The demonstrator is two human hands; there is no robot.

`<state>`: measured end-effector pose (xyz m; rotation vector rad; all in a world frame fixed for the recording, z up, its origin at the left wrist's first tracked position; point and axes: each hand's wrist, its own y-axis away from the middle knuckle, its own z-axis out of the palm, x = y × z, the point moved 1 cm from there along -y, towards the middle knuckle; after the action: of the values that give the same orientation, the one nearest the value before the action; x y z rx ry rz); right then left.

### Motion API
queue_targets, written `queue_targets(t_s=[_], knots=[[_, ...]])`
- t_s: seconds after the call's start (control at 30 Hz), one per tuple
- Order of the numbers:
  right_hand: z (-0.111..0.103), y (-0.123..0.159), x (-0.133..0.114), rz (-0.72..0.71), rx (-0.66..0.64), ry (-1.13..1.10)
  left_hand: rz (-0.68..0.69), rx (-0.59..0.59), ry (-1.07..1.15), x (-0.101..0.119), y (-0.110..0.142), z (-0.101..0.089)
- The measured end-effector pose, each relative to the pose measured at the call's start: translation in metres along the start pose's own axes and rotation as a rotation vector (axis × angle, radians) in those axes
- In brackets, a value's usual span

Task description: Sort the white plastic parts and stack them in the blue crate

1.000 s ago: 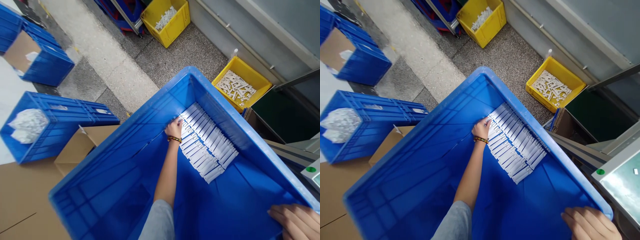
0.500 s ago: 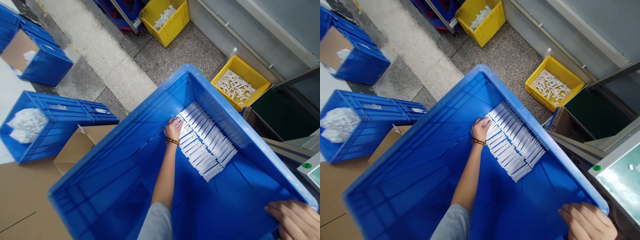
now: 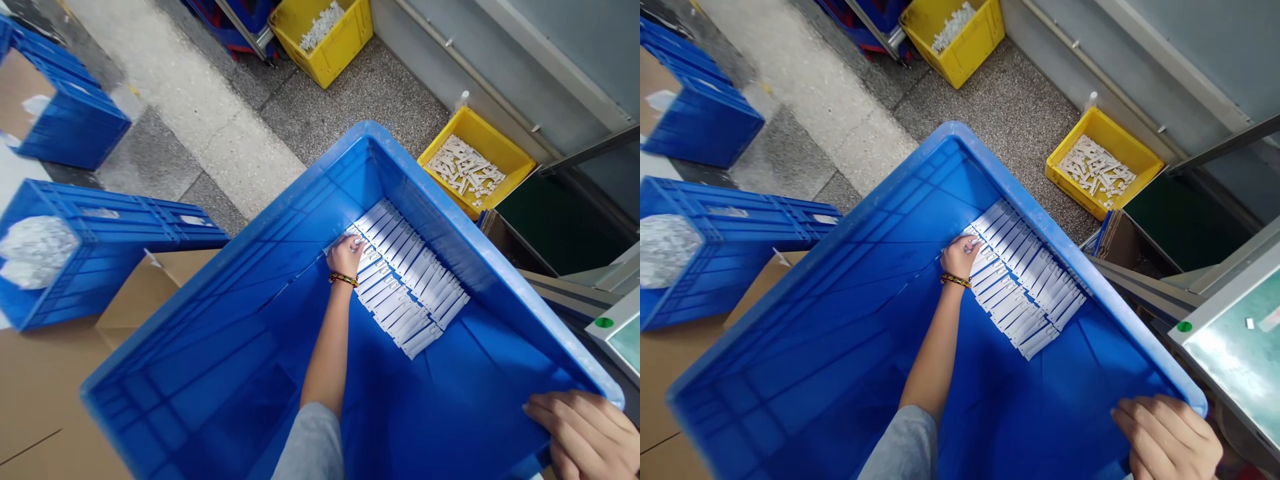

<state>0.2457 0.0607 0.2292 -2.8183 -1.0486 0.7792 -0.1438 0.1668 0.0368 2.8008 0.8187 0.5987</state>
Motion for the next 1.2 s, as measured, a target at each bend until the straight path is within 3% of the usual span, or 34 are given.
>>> queue_targets(t_s=[0.23, 0.4, 0.67, 0.97, 1.1, 1.2], knots=[[-0.001, 0.0, 0.004, -0.079, -0.001, -0.037, -0.004, 0.01, 0.027, -0.002, 0.004, 0.003], [-0.001, -0.003, 0.005, -0.087, 0.006, -0.044, -0.138, 0.08, 0.014, 0.0, 0.006, -0.004], [0.001, 0.0, 0.002, -0.036, 0.004, -0.061, -0.259, -0.005, -0.114, 0.012, -0.008, -0.006], [-0.001, -0.009, 0.001, -0.071, 0.001, -0.049, -0.217, 0.007, -0.091, 0.011, -0.001, -0.011], [-0.002, -0.011, 0.003, -0.095, 0.009, -0.039, -0.126, -0.075, -0.12, 0.012, 0.007, -0.01], [-0.001, -0.009, 0.005, -0.103, 0.014, -0.042, -0.147, -0.131, -0.151, 0.016, 0.007, -0.009]])
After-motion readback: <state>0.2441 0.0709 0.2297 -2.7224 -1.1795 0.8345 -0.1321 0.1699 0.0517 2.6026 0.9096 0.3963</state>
